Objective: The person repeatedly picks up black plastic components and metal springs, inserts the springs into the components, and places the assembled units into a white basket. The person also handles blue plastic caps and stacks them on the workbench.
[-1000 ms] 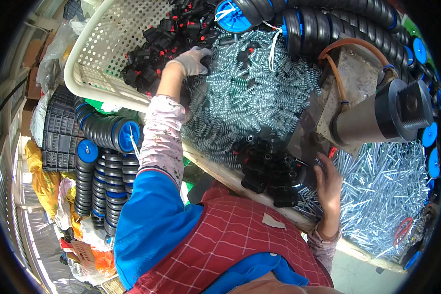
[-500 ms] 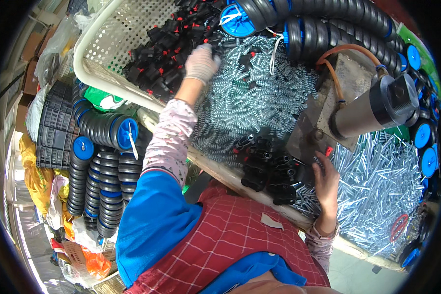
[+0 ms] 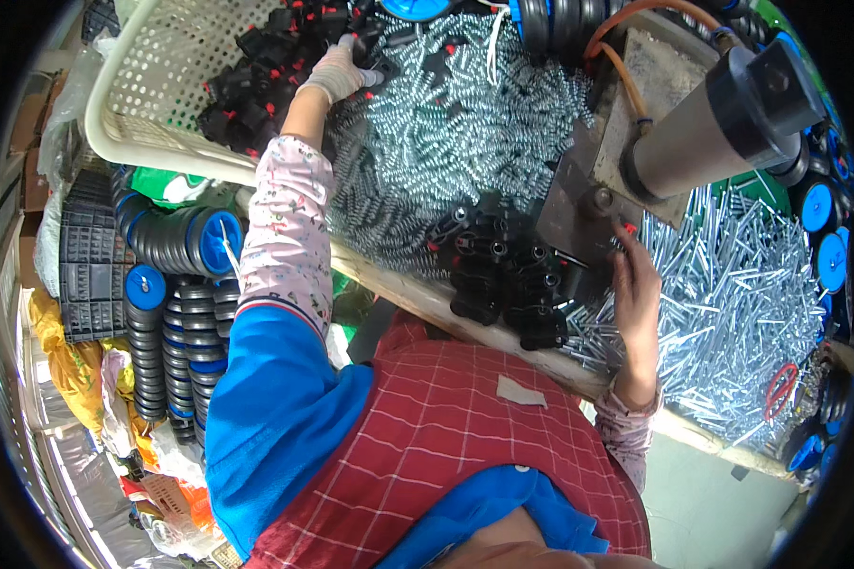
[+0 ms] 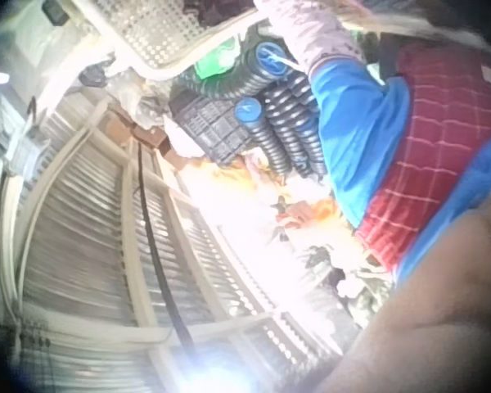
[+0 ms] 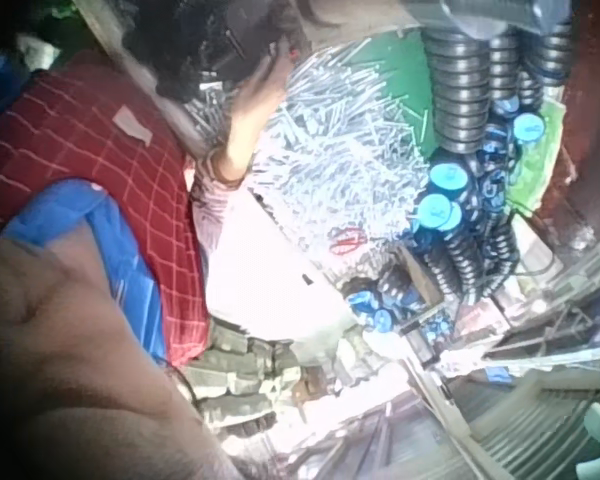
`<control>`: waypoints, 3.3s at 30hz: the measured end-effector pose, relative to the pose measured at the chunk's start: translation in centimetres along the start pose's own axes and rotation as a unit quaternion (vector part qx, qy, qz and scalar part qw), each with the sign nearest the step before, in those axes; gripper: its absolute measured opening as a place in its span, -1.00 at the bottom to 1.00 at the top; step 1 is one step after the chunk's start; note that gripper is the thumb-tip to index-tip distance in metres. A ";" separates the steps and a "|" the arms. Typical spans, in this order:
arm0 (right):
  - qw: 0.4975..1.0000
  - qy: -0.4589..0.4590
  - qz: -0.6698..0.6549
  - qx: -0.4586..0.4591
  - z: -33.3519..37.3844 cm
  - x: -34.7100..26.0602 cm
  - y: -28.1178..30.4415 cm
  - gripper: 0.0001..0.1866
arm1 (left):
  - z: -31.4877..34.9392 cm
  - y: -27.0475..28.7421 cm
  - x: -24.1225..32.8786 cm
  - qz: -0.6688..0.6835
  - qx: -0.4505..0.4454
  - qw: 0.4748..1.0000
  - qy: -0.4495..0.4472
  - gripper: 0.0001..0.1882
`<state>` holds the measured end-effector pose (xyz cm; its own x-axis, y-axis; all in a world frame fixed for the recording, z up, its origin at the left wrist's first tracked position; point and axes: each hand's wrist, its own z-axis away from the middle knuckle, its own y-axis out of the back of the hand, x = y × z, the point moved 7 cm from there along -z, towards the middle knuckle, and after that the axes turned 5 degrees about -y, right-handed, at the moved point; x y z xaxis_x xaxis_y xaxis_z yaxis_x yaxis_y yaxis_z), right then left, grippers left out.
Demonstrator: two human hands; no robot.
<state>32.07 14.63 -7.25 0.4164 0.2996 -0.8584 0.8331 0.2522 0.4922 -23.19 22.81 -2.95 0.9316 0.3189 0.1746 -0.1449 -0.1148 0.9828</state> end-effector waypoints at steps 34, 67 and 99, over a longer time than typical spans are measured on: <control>0.926 -0.026 -0.199 -0.321 -9.5 -17.5 -16.0 -0.70 | 26.8 1.9 10.5 0.235 0.201 0.937 -0.162 -0.30; 0.946 0.174 0.195 -0.191 -11.1 -14.3 -14.0 -0.71 | 24.3 -0.4 11.4 0.346 0.207 0.906 -0.127 -0.29; 0.894 -0.111 -0.342 -0.270 0.7 -6.7 -3.3 -0.78 | 27.1 2.6 30.4 0.218 0.113 0.852 -0.463 -0.64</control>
<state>26.75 11.15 -3.21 -0.0106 -0.2680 -0.9634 0.6488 0.7313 -0.2106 13.84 6.70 3.27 0.6840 -0.6674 0.2944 -0.5744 -0.2441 0.7813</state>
